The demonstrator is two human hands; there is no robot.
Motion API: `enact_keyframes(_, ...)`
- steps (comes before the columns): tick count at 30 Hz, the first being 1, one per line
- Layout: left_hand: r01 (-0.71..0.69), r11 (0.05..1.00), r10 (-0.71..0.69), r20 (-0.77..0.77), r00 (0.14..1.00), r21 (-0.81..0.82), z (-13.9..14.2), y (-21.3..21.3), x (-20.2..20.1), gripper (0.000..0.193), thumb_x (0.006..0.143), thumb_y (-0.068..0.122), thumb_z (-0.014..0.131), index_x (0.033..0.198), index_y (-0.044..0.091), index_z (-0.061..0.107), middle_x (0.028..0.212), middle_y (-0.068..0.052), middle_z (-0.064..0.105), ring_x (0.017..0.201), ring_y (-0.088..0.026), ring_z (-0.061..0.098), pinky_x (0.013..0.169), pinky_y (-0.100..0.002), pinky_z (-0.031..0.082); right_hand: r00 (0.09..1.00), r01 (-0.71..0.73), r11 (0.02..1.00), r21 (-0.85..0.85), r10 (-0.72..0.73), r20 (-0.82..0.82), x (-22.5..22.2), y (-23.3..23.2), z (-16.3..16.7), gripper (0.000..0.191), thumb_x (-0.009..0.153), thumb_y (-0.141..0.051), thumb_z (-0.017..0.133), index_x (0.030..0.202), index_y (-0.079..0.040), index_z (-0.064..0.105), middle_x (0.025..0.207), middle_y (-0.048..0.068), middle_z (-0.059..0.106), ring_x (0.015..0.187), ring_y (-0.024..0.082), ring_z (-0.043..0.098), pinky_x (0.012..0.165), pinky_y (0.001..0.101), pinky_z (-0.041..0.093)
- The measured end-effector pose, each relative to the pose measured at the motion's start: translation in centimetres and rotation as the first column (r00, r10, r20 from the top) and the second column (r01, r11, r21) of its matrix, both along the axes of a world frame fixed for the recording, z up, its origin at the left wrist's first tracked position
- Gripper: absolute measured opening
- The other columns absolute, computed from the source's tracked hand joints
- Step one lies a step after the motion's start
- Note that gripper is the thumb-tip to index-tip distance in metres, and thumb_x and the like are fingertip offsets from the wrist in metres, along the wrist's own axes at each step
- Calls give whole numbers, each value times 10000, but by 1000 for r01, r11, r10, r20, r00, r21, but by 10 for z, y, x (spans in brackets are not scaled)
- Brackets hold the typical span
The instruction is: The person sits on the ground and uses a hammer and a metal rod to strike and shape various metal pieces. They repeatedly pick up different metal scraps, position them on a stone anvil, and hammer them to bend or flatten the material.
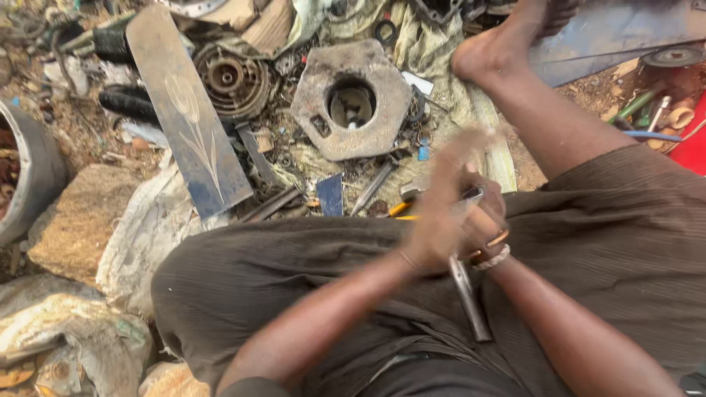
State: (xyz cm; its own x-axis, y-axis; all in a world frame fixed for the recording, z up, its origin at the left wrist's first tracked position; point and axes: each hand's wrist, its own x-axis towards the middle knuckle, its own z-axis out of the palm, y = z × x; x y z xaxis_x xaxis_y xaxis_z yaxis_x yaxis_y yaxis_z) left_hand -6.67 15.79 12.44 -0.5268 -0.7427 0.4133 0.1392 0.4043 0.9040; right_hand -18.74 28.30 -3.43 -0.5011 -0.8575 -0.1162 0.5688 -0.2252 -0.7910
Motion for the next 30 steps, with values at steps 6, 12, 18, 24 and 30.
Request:
enact_keyframes(6,-231,965,211,149,966,126,-19,2,-10,727,1134,647,218,1420,56,530,1504,-162,567,1521,-343,394,1324,-503,241,938,209,795,569,2,-347,-12,-14,18,350,1040,-323,660,953,15,684,892,59,670,799,130,617,749,274,524)
enact_keyframes(12,-80,956,68,53,996,282,-48,-7,-7,710,1118,593,233,1408,48,584,1431,-174,606,1456,-339,474,1270,-498,315,917,-184,777,602,-84,390,-4,-19,43,244,933,-322,612,1030,-103,658,883,34,703,753,185,682,646,318,578)
enact_keyframes(18,13,997,-18,62,998,81,-24,20,-20,789,1071,655,311,1465,-10,470,1500,-249,491,1469,-394,386,1255,-495,265,940,26,997,78,-51,339,-13,-14,9,286,1010,-294,592,1158,-57,654,1023,56,697,905,200,665,780,340,548)
enact_keyframes(24,-142,938,124,76,989,317,-42,-10,-5,675,1101,586,269,1448,77,545,1229,-126,665,1503,-327,483,1361,-478,229,970,-184,874,450,87,227,-10,-22,44,325,1069,-294,564,1227,-21,642,1124,76,684,1025,210,643,899,365,517)
enact_keyframes(30,70,993,-75,58,995,95,-16,24,-16,592,1104,633,453,1417,141,550,1476,-79,555,1495,-256,408,1315,-399,271,583,667,743,-50,-480,655,41,-47,64,439,962,-356,429,1180,-27,620,1164,68,656,1082,198,671,939,447,537)
